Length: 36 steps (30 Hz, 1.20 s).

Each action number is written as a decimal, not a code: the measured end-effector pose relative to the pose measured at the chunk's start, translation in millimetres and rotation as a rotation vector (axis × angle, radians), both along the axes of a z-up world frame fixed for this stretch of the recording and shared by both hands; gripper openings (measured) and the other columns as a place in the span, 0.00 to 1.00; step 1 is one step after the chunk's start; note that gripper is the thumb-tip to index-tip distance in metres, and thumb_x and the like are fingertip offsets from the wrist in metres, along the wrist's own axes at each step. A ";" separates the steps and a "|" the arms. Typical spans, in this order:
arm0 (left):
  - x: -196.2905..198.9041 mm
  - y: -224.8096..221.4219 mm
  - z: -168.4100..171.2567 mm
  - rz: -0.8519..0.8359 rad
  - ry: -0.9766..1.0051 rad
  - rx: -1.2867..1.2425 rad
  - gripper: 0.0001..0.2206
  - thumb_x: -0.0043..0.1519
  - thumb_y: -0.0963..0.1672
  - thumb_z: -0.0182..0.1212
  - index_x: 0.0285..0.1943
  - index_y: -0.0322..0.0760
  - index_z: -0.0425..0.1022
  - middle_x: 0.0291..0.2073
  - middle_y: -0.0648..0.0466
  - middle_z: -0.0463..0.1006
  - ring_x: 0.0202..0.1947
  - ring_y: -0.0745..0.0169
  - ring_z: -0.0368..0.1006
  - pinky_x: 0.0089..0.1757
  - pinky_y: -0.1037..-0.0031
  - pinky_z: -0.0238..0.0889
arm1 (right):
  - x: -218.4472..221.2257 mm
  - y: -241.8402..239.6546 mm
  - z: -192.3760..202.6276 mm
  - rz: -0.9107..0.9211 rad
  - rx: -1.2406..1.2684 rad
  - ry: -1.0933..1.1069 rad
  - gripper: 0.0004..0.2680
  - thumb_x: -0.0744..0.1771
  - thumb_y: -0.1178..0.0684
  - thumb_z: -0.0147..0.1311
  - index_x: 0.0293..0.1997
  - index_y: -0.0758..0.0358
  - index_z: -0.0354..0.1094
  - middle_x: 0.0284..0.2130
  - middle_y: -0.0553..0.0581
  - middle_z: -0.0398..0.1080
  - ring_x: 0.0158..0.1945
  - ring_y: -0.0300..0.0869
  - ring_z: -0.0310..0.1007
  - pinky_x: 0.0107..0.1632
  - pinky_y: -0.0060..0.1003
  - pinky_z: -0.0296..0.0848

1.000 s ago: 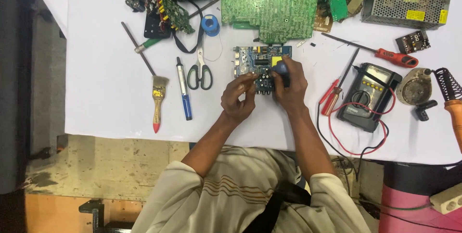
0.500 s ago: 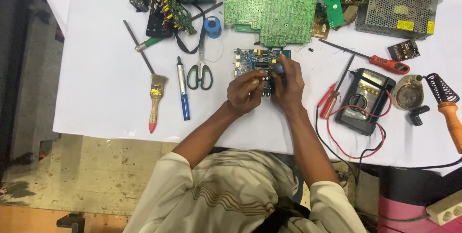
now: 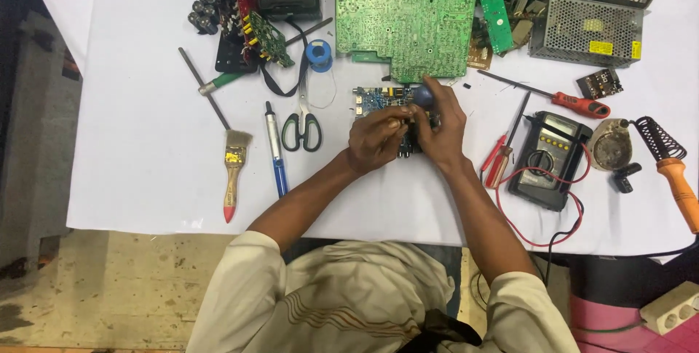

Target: The person uses a soldering iron and a desoldering pump to remove components from a blue circuit board. They repeatedly heat solder joints and extract molten solder, then flip the board to continue on the opposite side.

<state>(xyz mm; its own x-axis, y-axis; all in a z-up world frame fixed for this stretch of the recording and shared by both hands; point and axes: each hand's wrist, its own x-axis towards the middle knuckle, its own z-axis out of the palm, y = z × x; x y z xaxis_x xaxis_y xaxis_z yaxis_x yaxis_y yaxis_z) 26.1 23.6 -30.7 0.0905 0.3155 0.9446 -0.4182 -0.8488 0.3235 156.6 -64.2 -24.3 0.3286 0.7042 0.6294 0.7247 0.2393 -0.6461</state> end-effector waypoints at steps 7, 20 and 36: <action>4.8 3.9 1.6 -0.028 -0.004 -0.014 0.17 0.62 0.35 0.62 0.59 0.36 0.69 0.45 0.37 0.81 0.35 0.44 0.82 0.29 0.64 0.78 | 5.5 7.0 -18.6 0.035 0.027 -0.046 0.19 0.68 0.61 0.60 0.68 0.63 0.64 0.45 0.66 0.69 0.47 0.62 0.76 0.48 0.58 0.78; -4.4 8.4 5.5 -0.114 0.073 -0.026 0.16 0.65 0.35 0.56 0.61 0.37 0.65 0.48 0.37 0.80 0.33 0.48 0.81 0.30 0.66 0.78 | 13.4 5.2 -23.2 -0.008 0.007 0.043 0.21 0.66 0.67 0.61 0.67 0.67 0.63 0.44 0.68 0.70 0.46 0.63 0.77 0.47 0.57 0.77; 28.7 24.8 42.9 -0.152 0.103 -0.107 0.18 0.65 0.33 0.58 0.64 0.35 0.69 0.49 0.39 0.79 0.30 0.47 0.81 0.27 0.62 0.79 | 23.9 9.7 -29.5 -0.069 -0.028 0.038 0.23 0.67 0.72 0.55 0.71 0.67 0.58 0.48 0.70 0.66 0.50 0.67 0.75 0.49 0.61 0.80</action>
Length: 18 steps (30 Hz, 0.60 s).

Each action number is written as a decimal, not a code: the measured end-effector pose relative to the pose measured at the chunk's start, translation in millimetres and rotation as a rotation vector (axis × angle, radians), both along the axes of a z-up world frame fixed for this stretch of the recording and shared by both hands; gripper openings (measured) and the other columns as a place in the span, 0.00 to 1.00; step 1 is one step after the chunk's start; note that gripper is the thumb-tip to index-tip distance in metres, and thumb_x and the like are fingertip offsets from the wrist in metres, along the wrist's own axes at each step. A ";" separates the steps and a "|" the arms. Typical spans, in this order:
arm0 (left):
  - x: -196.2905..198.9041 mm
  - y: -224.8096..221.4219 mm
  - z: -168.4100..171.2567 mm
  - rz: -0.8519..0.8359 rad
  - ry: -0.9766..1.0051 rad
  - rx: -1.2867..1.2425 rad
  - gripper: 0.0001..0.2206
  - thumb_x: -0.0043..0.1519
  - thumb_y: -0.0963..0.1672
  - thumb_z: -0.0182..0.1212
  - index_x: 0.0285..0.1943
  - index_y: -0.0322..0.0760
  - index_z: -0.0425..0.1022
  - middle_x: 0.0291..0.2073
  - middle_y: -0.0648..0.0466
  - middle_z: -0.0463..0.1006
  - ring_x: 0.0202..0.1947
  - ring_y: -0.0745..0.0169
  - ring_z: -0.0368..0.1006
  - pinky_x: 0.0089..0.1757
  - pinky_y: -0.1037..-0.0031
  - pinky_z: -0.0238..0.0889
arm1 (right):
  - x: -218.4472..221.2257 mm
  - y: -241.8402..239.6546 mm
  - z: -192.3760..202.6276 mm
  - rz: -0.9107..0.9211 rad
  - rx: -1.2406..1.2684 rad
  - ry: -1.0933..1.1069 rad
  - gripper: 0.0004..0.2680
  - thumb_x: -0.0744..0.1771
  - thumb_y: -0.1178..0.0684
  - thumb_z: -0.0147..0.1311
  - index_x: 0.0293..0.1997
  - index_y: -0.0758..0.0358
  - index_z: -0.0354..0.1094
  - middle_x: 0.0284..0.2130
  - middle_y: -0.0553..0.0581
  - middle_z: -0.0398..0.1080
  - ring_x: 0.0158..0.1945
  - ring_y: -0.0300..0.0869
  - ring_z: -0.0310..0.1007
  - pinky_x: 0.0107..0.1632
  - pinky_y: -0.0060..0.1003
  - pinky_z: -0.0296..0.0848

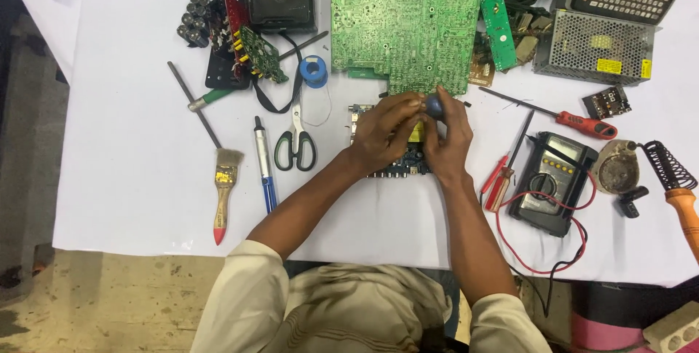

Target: The person uses a soldering iron and a desoldering pump to remove components from a blue circuit board. They repeatedly heat solder joints and extract molten solder, then flip the board to continue on the opposite side.

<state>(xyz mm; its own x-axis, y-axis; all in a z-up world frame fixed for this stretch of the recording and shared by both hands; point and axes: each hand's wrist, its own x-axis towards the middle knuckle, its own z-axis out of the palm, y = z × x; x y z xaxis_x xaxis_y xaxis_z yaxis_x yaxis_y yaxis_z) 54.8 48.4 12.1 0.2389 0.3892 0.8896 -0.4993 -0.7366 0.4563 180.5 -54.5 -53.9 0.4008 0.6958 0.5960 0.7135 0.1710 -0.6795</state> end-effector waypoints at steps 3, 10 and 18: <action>1.3 -0.7 -5.0 0.027 0.032 0.006 0.18 0.66 0.34 0.58 0.65 0.36 0.70 0.50 0.40 0.79 0.25 0.49 0.79 0.23 0.62 0.76 | 0.1 -0.7 -0.5 -0.061 0.008 -0.009 0.22 0.67 0.71 0.56 0.70 0.66 0.59 0.48 0.68 0.68 0.52 0.65 0.75 0.46 0.59 0.81; 4.9 2.9 -15.6 0.049 -0.031 -0.018 0.16 0.66 0.34 0.58 0.63 0.34 0.70 0.50 0.39 0.79 0.35 0.41 0.82 0.25 0.61 0.78 | 1.2 1.5 -5.4 -0.082 0.014 0.018 0.20 0.67 0.66 0.62 0.66 0.65 0.64 0.48 0.65 0.69 0.51 0.63 0.75 0.44 0.55 0.81; 2.8 6.3 -28.5 0.023 -0.029 -0.057 0.18 0.63 0.33 0.60 0.63 0.30 0.70 0.50 0.35 0.78 0.39 0.37 0.82 0.32 0.57 0.80 | -1.2 -3.0 -4.1 0.017 -0.016 0.066 0.19 0.69 0.67 0.53 0.70 0.67 0.58 0.52 0.70 0.68 0.52 0.69 0.74 0.47 0.62 0.79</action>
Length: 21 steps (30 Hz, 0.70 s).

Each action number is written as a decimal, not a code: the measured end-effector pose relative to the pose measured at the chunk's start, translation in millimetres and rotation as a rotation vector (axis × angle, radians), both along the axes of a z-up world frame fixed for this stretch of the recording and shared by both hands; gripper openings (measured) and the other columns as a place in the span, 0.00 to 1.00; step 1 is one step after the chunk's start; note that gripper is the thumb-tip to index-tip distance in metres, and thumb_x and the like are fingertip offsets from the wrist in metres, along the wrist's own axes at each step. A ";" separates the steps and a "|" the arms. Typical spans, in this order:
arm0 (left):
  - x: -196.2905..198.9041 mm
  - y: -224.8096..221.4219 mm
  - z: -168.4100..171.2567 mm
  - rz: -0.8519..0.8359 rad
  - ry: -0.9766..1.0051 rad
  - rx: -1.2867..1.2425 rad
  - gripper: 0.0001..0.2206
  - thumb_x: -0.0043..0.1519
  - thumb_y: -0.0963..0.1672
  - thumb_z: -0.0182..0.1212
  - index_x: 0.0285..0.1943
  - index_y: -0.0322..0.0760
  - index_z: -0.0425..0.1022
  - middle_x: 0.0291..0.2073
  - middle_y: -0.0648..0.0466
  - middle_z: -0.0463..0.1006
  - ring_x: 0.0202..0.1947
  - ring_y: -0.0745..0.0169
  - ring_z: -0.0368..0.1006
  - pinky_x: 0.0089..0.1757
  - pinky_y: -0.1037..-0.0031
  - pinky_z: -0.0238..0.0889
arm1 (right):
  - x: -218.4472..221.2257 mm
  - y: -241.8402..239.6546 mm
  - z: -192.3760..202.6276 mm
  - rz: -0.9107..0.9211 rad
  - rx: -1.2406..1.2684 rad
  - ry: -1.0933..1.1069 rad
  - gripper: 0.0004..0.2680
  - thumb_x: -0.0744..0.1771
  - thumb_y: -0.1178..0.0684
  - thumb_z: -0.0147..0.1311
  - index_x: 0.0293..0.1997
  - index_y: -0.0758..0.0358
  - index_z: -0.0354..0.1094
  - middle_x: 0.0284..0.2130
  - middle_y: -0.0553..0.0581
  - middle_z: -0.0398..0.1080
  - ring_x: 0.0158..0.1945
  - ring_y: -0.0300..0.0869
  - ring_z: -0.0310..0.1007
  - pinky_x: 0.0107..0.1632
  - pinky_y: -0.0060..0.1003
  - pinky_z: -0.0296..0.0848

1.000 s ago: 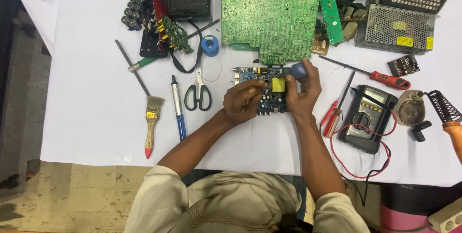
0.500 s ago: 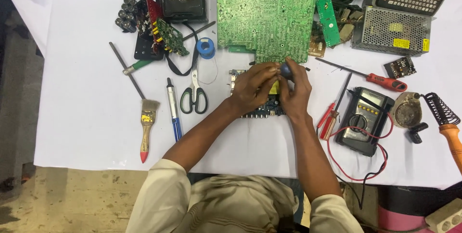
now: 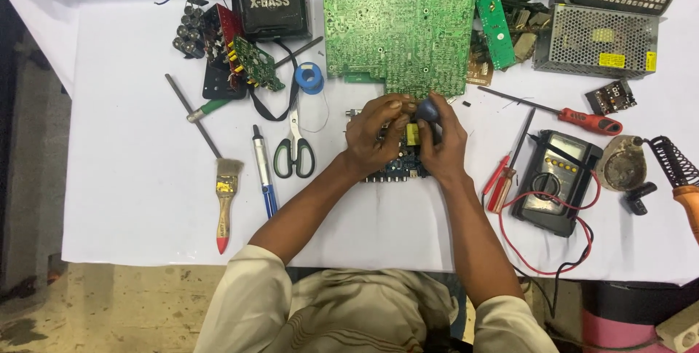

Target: The person uses a soldering iron and a desoldering pump to remove components from a blue circuit board. They repeatedly heat solder joints and extract molten solder, then flip the board to continue on the opposite side.

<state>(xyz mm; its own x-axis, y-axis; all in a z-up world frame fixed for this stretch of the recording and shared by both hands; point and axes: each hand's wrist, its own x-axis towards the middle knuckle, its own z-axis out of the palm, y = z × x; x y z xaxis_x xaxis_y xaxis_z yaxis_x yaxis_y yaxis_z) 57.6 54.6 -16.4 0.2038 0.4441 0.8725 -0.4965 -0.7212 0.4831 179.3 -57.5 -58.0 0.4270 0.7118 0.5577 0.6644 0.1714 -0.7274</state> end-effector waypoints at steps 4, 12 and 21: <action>-1.5 -1.7 7.5 -0.011 0.030 -0.004 0.18 0.64 0.33 0.59 0.62 0.31 0.69 0.50 0.36 0.78 0.39 0.38 0.82 0.33 0.55 0.80 | -2.9 0.9 1.5 -0.045 -0.003 -0.008 0.20 0.68 0.69 0.56 0.68 0.66 0.59 0.54 0.69 0.69 0.51 0.68 0.75 0.47 0.59 0.79; 1.9 -5.3 3.2 0.042 0.009 0.009 0.17 0.64 0.33 0.60 0.62 0.31 0.70 0.50 0.37 0.78 0.35 0.41 0.82 0.30 0.58 0.79 | -0.4 1.7 -4.5 -0.043 0.005 -0.003 0.22 0.66 0.68 0.61 0.67 0.64 0.60 0.51 0.67 0.70 0.49 0.68 0.76 0.43 0.58 0.80; -0.5 -5.7 16.0 0.075 0.047 0.049 0.17 0.61 0.34 0.63 0.60 0.33 0.73 0.49 0.37 0.80 0.27 0.48 0.82 0.24 0.64 0.75 | -0.5 -0.4 2.0 0.013 -0.015 -0.029 0.23 0.68 0.65 0.57 0.72 0.65 0.56 0.52 0.71 0.68 0.52 0.68 0.74 0.45 0.60 0.78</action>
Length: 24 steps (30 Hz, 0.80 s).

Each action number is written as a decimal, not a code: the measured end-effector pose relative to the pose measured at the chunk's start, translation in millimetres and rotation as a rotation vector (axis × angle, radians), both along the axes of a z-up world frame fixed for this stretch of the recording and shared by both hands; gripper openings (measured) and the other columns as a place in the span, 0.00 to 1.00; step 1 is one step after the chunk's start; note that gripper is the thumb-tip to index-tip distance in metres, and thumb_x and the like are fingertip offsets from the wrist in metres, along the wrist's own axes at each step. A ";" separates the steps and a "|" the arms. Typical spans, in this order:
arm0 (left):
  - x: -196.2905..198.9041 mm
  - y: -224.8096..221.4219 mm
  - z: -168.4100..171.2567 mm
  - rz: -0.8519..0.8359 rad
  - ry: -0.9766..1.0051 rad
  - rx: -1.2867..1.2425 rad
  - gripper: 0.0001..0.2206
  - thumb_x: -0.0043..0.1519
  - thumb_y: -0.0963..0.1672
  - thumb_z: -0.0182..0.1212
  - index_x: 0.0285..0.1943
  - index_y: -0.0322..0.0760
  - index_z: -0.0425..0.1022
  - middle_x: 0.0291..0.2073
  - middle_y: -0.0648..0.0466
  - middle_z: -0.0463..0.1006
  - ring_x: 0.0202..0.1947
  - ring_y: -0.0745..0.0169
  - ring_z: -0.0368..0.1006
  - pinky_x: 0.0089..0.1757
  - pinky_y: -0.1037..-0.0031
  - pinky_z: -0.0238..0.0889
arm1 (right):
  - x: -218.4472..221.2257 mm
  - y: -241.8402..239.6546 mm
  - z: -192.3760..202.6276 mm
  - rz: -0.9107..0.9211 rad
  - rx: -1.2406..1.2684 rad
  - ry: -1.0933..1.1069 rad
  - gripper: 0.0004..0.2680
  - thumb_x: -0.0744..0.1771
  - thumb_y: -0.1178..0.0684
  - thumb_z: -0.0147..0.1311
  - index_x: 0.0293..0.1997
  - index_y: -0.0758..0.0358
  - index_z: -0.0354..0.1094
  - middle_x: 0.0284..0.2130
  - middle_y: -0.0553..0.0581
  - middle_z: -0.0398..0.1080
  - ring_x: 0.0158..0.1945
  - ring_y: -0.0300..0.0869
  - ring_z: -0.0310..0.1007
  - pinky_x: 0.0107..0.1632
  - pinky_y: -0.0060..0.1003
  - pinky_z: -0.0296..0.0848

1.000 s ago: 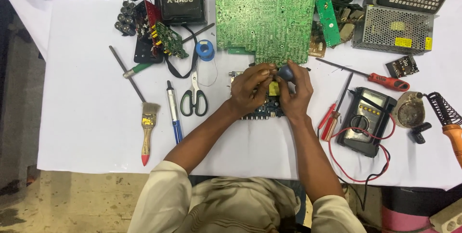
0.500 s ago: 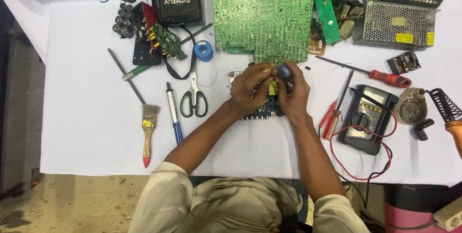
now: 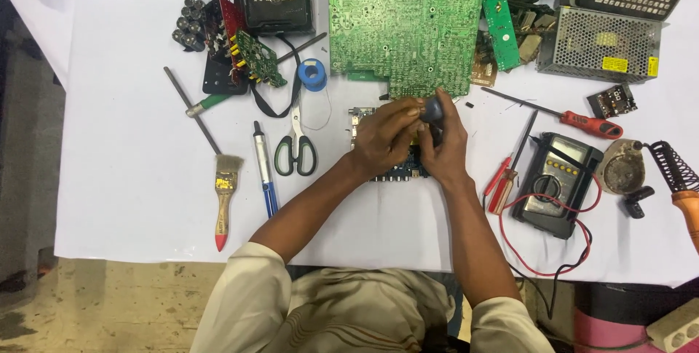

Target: The person uses a soldering iron and a desoldering pump to remove components from a blue circuit board. They repeatedly heat solder joints and extract molten solder, then flip the board to continue on the opposite side.

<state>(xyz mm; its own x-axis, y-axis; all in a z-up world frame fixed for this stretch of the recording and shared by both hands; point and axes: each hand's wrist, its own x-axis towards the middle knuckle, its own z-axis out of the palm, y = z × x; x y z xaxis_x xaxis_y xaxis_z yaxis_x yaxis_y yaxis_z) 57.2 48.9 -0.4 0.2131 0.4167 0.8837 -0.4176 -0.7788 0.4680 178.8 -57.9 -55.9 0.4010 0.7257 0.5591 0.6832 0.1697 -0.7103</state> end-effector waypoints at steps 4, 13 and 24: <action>0.7 2.8 -1.8 -0.002 -0.010 -0.002 0.16 0.64 0.34 0.61 0.61 0.33 0.73 0.49 0.37 0.80 0.33 0.42 0.82 0.28 0.60 0.78 | -2.2 -0.8 2.5 0.000 0.001 -0.011 0.20 0.68 0.69 0.52 0.70 0.68 0.58 0.51 0.72 0.69 0.50 0.70 0.74 0.42 0.58 0.79; -1.1 0.0 12.7 -0.037 0.007 -0.044 0.16 0.66 0.35 0.59 0.62 0.37 0.72 0.49 0.39 0.80 0.26 0.47 0.80 0.25 0.61 0.77 | -0.6 -1.6 -7.5 -0.045 0.044 0.060 0.20 0.67 0.71 0.55 0.68 0.72 0.58 0.51 0.71 0.68 0.49 0.68 0.76 0.43 0.56 0.80; 1.4 0.6 2.6 -0.032 -0.029 -0.063 0.17 0.64 0.35 0.61 0.62 0.34 0.74 0.49 0.37 0.80 0.27 0.47 0.81 0.24 0.63 0.75 | 0.8 -0.1 -0.2 -0.044 0.045 -0.007 0.20 0.67 0.70 0.58 0.67 0.70 0.60 0.45 0.70 0.72 0.45 0.66 0.78 0.39 0.55 0.80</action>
